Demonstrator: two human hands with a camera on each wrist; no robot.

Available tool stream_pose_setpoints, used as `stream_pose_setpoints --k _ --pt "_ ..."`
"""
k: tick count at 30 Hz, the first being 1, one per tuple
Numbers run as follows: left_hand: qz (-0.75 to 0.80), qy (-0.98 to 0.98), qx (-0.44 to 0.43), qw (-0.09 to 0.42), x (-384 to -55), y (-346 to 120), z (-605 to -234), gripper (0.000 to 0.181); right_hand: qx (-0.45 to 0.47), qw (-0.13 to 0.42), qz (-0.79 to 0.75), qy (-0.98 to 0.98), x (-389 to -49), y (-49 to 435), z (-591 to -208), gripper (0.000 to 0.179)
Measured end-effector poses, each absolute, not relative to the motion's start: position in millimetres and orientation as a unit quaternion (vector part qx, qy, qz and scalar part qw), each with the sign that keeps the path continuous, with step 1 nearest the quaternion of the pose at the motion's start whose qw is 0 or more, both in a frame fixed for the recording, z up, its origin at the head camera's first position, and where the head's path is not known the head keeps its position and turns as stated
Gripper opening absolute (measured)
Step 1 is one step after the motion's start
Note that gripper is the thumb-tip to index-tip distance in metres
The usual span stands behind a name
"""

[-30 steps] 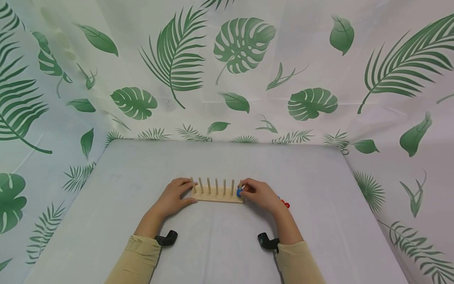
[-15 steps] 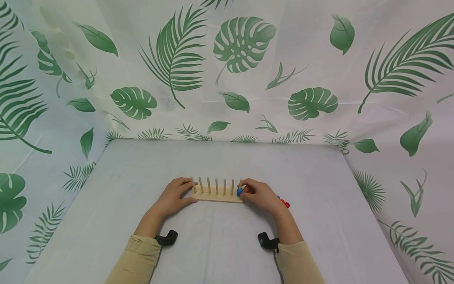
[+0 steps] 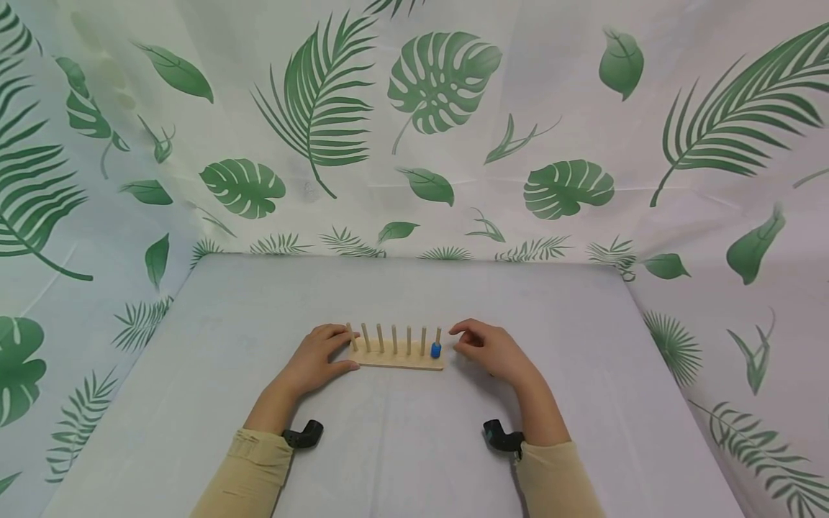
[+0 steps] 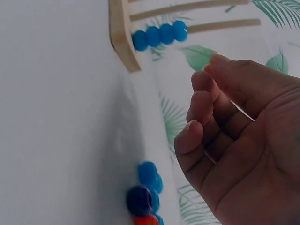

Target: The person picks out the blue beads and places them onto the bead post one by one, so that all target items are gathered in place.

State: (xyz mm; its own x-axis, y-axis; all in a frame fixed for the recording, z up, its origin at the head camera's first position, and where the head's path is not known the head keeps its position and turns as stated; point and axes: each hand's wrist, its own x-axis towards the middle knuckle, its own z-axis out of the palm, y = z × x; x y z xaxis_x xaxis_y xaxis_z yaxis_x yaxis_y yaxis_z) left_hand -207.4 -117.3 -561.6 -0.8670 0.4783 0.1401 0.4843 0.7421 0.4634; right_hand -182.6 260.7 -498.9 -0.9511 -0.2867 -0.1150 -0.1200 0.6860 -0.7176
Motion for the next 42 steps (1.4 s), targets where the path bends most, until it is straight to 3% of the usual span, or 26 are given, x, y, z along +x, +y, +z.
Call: stream_pose_setpoints --k 17,42 --pt "-0.249 -0.935 -0.254 -0.007 -208.0 -117.6 -561.3 0.065 -0.029 0.112 -0.393 0.912 -172.7 322.8 -495.0 0.042" --pt "-0.242 -0.935 -0.258 0.006 -207.9 -117.7 -562.6 0.064 -0.024 0.141 -0.374 0.916 -171.8 349.0 -524.7 0.025"
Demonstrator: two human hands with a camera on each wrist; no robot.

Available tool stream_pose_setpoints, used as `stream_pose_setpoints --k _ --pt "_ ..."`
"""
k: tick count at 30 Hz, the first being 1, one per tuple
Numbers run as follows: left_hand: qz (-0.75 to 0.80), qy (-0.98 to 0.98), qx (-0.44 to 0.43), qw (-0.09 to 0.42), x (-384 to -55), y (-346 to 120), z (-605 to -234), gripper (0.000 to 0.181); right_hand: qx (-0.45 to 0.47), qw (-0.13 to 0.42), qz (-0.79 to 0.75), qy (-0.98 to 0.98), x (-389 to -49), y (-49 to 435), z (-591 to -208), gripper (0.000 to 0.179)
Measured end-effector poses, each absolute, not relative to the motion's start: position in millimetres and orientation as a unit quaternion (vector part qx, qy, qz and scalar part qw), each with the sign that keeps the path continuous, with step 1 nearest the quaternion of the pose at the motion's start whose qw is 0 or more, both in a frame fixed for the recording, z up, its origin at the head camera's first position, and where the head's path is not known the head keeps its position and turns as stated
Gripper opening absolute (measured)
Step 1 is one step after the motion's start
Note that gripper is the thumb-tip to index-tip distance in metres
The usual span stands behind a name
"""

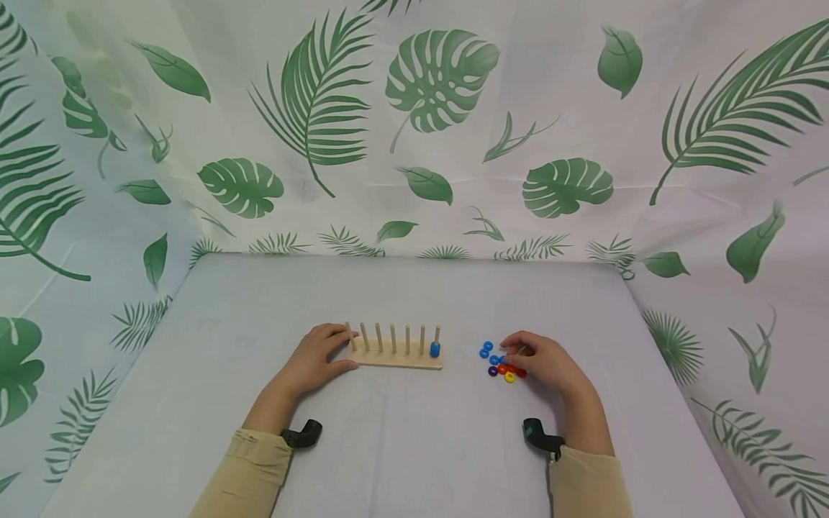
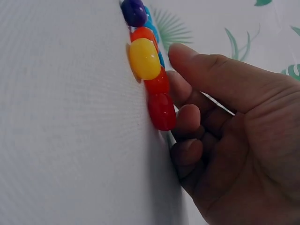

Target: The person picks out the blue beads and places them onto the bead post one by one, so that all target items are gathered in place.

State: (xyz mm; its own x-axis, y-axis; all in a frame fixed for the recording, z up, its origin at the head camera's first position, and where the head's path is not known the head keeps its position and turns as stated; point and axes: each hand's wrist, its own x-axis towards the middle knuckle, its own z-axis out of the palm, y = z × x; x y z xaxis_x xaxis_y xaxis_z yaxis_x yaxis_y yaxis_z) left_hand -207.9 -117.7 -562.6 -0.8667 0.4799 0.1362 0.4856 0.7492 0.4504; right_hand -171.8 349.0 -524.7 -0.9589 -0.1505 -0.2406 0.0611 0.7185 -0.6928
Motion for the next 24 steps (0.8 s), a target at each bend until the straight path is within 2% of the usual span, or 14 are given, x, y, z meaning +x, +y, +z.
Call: stream_pose_setpoints --k 11,16,24 --pt "-0.246 -0.934 -0.258 0.013 -207.3 -117.3 -560.7 0.063 -0.01 0.128 -0.348 0.928 -174.3 342.8 -525.9 0.024" --pt "-0.238 -0.938 -0.253 0.008 -208.3 -117.1 -561.8 0.064 0.005 0.113 -0.334 0.936 -173.8 343.7 -527.5 0.028" --pt "-0.24 -0.937 -0.253 0.005 -207.6 -116.6 -560.5 0.064 0.02 0.122 -0.341 0.932 -171.9 346.8 -526.7 0.034"
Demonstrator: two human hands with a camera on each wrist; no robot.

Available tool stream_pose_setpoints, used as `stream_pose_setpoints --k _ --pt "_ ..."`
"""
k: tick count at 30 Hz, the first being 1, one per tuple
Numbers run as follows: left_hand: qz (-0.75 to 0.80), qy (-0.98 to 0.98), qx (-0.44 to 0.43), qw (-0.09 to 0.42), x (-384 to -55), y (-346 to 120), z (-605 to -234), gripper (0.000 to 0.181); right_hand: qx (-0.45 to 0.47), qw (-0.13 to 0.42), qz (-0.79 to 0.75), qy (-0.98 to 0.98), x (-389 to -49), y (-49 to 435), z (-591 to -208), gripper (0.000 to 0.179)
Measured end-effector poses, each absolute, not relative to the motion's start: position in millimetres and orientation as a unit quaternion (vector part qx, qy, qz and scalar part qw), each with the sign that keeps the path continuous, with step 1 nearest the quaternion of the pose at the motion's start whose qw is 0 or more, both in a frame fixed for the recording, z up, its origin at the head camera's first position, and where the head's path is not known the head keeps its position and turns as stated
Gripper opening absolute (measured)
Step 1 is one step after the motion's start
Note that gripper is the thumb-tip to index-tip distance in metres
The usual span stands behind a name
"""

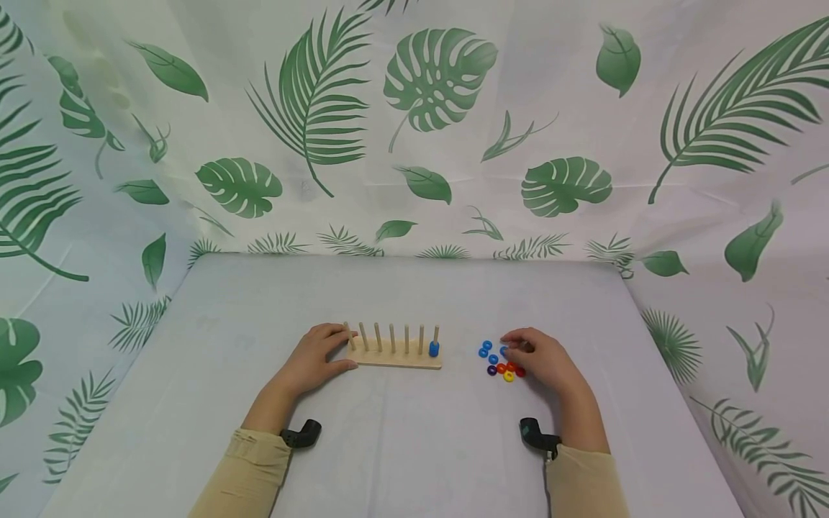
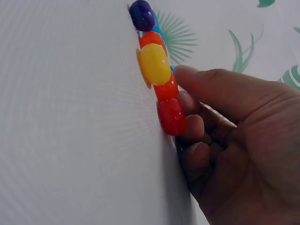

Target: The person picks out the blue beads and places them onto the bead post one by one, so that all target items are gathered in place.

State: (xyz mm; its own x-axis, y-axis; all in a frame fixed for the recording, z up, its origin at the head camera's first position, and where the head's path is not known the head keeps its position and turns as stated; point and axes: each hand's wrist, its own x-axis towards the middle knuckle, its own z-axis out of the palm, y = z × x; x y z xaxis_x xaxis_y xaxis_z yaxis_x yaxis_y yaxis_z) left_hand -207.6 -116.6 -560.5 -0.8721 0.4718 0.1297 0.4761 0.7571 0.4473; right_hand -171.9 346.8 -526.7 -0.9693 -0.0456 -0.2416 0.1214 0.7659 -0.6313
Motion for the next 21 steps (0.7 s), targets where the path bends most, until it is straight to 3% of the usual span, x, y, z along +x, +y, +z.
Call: stream_pose_setpoints --k 21 --pt "-0.235 -0.937 -0.259 0.005 -209.0 -117.1 -562.6 0.064 -0.026 0.091 -0.294 0.951 -174.8 344.6 -530.1 0.025"
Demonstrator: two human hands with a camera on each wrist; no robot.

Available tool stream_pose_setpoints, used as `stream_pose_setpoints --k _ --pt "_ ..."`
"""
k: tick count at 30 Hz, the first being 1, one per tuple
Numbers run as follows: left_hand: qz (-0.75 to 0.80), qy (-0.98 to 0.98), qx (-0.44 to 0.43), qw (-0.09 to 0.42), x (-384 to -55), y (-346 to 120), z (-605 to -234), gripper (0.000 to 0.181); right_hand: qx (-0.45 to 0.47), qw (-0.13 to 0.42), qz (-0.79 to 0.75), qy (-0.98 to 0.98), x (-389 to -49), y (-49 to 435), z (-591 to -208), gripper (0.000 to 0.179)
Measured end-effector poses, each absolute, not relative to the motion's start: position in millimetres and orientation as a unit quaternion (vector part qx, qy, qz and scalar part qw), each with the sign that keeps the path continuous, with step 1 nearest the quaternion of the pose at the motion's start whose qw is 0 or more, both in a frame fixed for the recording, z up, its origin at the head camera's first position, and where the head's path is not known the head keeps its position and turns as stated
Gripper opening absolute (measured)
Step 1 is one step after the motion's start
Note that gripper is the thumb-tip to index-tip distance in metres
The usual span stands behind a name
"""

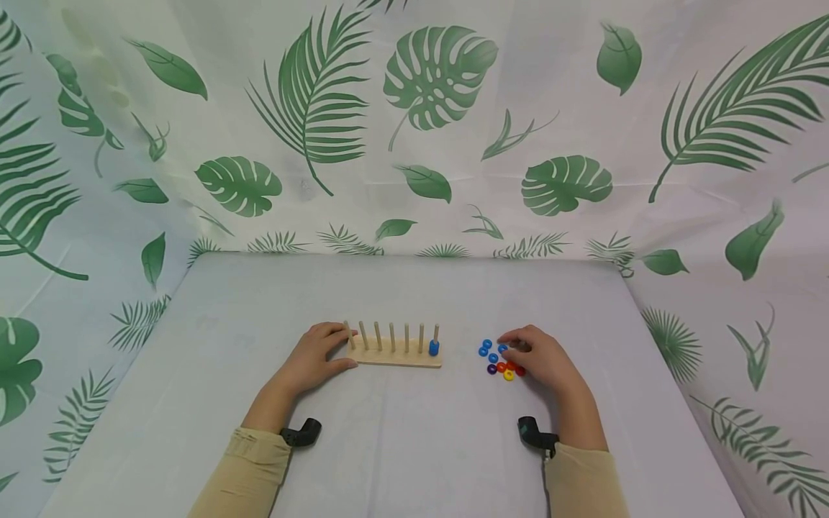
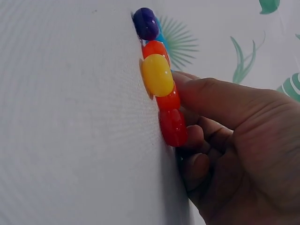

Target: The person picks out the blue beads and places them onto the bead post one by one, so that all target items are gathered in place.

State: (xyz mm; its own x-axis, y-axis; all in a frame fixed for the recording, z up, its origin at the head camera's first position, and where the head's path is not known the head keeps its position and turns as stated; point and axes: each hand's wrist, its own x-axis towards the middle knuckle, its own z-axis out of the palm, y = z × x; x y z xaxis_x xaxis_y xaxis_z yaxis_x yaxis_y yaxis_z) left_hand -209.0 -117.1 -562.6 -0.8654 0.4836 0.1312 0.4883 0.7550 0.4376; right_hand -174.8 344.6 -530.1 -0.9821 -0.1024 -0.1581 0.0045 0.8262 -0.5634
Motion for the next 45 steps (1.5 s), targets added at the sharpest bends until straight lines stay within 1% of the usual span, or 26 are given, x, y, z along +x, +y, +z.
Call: stream_pose_setpoints --k 7,18,26,40,45 --pt "-0.237 -0.937 -0.256 0.01 -208.0 -116.9 -561.8 0.064 -0.022 0.089 -0.301 0.949 -174.2 343.0 -528.0 0.022" --pt "-0.237 -0.938 -0.253 0.001 -208.3 -116.8 -560.8 0.065 -0.003 0.085 -0.318 0.944 -173.3 344.0 -532.6 0.029" --pt "-0.237 -0.938 -0.253 0.009 -208.3 -117.0 -562.0 0.064 0.019 0.101 -0.322 0.941 -173.8 343.7 -528.6 0.038" --pt "-0.236 -0.939 -0.249 0.003 -209.6 -117.0 -563.5 0.064 0.01 0.076 -0.33 0.941 -172.4 335.6 -514.2 0.035" --pt "-0.238 -0.938 -0.251 0.003 -209.4 -117.4 -564.6 0.065 -0.01 0.06 -0.337 0.94 -170.6 329.3 -506.7 0.032"
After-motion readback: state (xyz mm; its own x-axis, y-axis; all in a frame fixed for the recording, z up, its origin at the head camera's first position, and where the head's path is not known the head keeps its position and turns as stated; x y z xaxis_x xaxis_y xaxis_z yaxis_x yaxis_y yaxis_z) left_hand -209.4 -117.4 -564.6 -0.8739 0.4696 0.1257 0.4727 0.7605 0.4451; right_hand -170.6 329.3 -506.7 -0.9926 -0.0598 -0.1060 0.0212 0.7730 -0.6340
